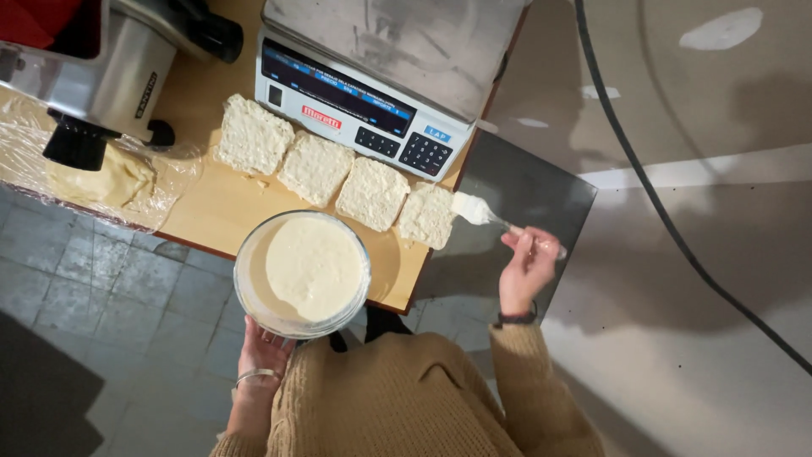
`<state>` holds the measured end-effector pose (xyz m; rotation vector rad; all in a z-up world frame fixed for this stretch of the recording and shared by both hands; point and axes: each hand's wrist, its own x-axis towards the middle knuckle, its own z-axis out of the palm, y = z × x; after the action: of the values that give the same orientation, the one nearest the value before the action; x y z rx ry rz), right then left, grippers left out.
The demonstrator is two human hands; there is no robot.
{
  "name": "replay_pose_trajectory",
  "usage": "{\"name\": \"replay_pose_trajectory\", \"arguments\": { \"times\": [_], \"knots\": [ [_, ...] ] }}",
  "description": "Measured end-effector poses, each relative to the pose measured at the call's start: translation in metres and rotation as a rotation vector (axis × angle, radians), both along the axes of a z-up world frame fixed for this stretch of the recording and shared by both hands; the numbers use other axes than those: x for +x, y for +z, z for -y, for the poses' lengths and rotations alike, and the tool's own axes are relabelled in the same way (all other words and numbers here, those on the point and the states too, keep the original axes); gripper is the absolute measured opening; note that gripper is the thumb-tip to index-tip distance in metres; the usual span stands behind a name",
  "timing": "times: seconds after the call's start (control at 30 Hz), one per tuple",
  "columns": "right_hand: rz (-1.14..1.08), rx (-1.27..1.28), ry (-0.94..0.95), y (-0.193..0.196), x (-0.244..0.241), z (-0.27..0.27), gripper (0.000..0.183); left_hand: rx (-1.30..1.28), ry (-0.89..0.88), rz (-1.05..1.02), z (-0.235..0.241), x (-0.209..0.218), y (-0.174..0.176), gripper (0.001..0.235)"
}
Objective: The person spreads a white creamy substance onto slices of bread using a spoon. They then place slices of cheese and salami onto the bread. Finally, the person wraps the assembled sandwiches in plastic wrap using a scale.
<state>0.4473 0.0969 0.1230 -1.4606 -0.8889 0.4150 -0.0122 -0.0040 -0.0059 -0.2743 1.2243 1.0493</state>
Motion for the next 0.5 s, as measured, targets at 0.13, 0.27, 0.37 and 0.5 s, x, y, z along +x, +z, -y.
{"name": "replay_pose_trajectory", "arguments": {
  "times": [0.13,0.27,0.37,0.5],
  "knots": [
    [0.397,-0.181,0.086,-0.021,-0.014,0.026,0.008,-0.035,0.006,-0.023,-0.003,0.002,0.006,0.07],
    [0.672,-0.054,0.405,-0.018,-0.038,0.027,0.023,-0.016,-0.005,-0.026,-0.003,0.001,0.002,0.07],
    [0.597,-0.07,0.459,-0.002,-0.05,0.031,0.03,-0.014,-0.003,-0.02,0.001,0.0,-0.002,0.07],
    [0.52,-0.065,0.507,0.002,-0.047,0.026,0.026,-0.059,-0.002,-0.008,0.003,-0.002,-0.005,0.069]
  ]
}}
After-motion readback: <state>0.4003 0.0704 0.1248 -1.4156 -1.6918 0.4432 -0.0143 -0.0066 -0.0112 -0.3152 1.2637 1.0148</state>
